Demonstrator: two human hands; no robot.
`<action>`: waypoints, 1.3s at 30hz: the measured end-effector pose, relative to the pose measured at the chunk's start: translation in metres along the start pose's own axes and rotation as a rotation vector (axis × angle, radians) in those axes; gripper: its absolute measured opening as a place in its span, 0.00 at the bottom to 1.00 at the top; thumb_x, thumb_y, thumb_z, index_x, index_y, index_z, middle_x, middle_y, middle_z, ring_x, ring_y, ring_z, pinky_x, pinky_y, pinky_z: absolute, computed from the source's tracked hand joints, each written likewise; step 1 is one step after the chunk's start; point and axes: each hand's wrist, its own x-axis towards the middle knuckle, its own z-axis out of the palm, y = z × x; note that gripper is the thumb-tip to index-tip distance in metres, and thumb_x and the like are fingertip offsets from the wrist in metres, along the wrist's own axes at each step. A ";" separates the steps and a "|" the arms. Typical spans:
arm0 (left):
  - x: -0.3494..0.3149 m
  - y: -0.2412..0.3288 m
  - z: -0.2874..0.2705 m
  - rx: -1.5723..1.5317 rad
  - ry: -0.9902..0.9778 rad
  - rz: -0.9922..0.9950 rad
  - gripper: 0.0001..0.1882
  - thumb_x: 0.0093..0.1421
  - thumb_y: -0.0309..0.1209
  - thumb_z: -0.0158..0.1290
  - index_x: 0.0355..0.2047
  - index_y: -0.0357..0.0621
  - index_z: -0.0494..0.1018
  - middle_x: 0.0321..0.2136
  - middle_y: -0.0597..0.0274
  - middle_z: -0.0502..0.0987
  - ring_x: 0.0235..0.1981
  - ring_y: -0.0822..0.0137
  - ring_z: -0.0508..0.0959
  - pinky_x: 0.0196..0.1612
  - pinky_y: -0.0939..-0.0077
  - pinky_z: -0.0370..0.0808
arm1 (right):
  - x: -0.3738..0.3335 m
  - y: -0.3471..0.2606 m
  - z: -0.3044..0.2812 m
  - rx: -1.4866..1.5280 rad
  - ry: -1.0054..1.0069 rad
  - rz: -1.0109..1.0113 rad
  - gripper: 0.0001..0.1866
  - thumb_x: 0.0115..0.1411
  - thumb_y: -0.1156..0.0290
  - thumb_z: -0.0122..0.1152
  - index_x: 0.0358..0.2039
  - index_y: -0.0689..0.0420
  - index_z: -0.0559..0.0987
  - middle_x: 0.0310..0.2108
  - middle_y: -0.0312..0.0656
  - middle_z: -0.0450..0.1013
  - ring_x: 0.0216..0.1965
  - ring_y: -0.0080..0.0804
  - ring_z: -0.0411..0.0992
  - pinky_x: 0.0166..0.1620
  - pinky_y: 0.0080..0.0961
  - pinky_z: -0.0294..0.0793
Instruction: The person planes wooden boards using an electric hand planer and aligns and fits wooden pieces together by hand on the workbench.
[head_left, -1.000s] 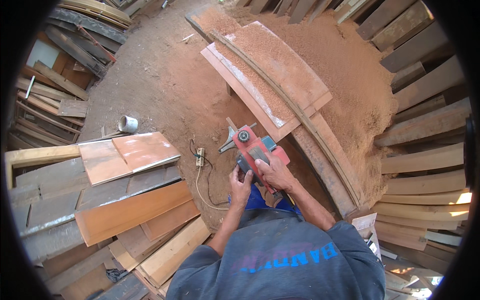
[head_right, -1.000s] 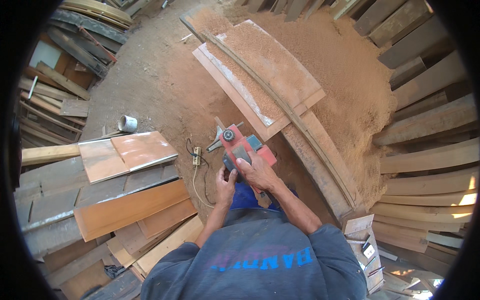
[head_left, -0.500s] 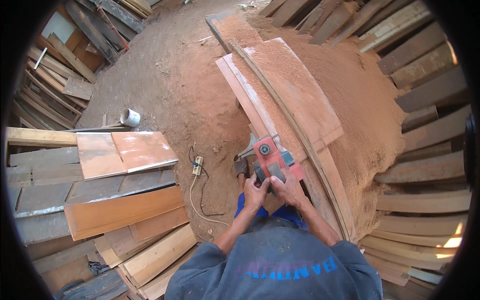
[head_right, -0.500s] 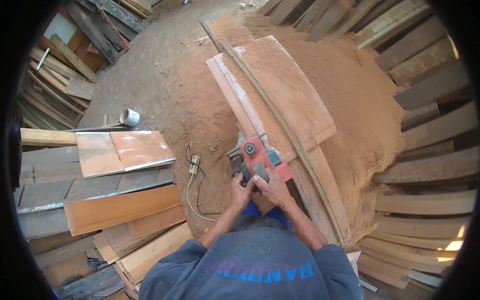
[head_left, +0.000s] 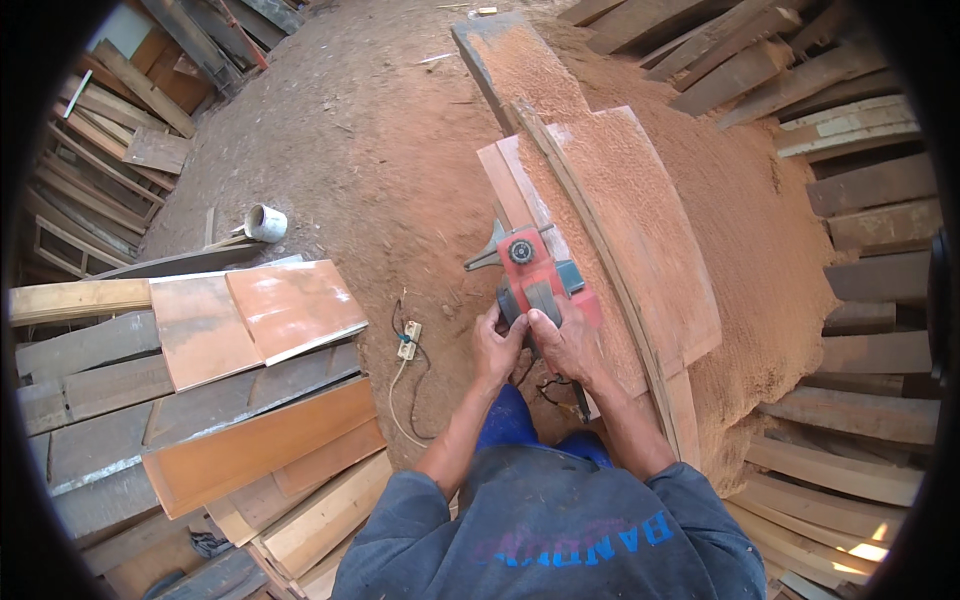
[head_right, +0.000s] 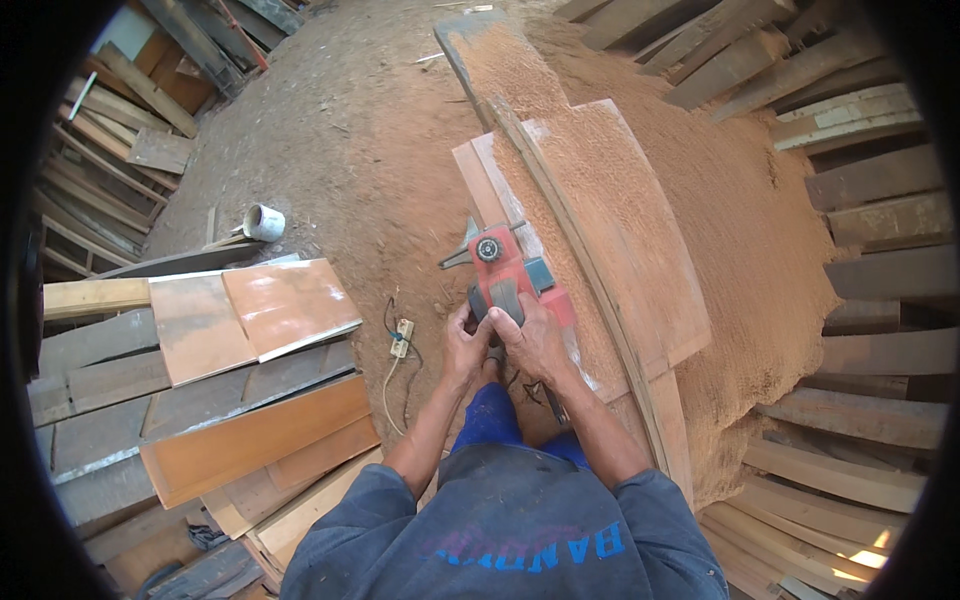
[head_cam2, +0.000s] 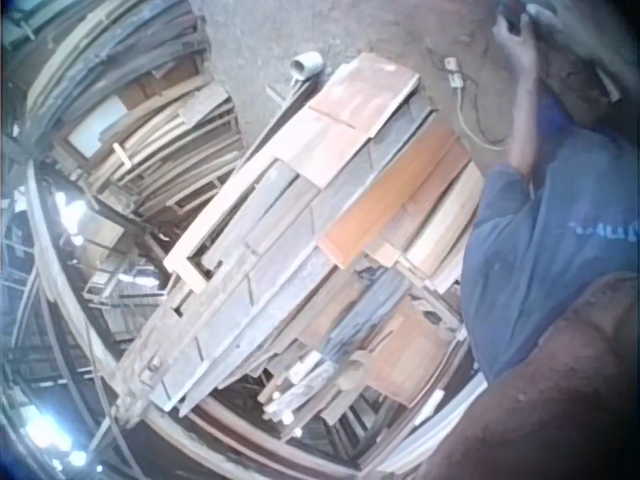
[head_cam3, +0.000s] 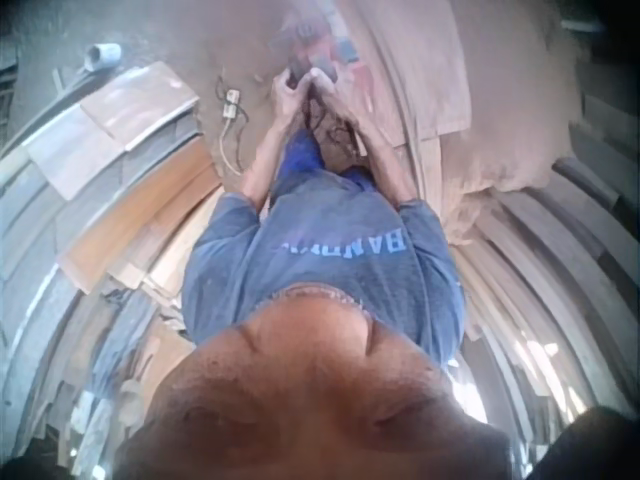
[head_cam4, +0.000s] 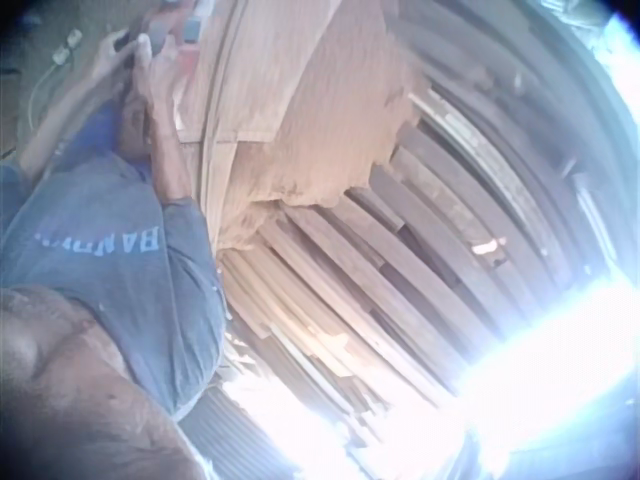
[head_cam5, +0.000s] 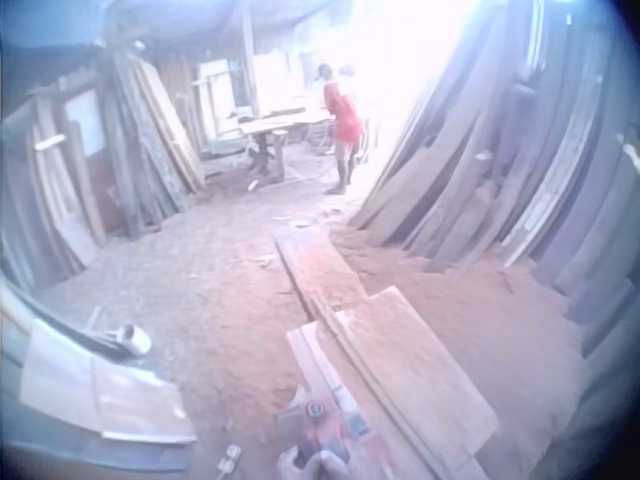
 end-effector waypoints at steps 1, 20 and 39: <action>0.012 0.003 -0.003 0.067 0.040 0.006 0.19 0.61 0.32 0.63 0.50 0.35 0.78 0.35 0.54 0.83 0.35 0.68 0.83 0.40 0.72 0.79 | 0.012 -0.009 0.002 -0.042 0.032 -0.039 0.33 0.64 0.42 0.57 0.40 0.67 0.77 0.29 0.55 0.76 0.35 0.52 0.77 0.41 0.43 0.75; 0.255 0.076 -0.057 0.002 0.003 -0.012 0.20 0.64 0.38 0.63 0.46 0.33 0.79 0.31 0.64 0.83 0.28 0.78 0.78 0.31 0.79 0.75 | 0.247 -0.100 0.029 -0.061 0.045 -0.198 0.36 0.66 0.42 0.53 0.40 0.72 0.78 0.35 0.64 0.79 0.40 0.54 0.80 0.45 0.44 0.77; -0.202 -0.022 0.043 0.419 -0.082 -0.128 0.27 0.61 0.33 0.63 0.61 0.41 0.73 0.40 0.54 0.80 0.45 0.64 0.80 0.51 0.69 0.75 | -0.187 0.080 -0.037 0.036 -0.008 0.034 0.28 0.63 0.48 0.60 0.44 0.66 0.76 0.38 0.62 0.76 0.39 0.58 0.77 0.43 0.45 0.75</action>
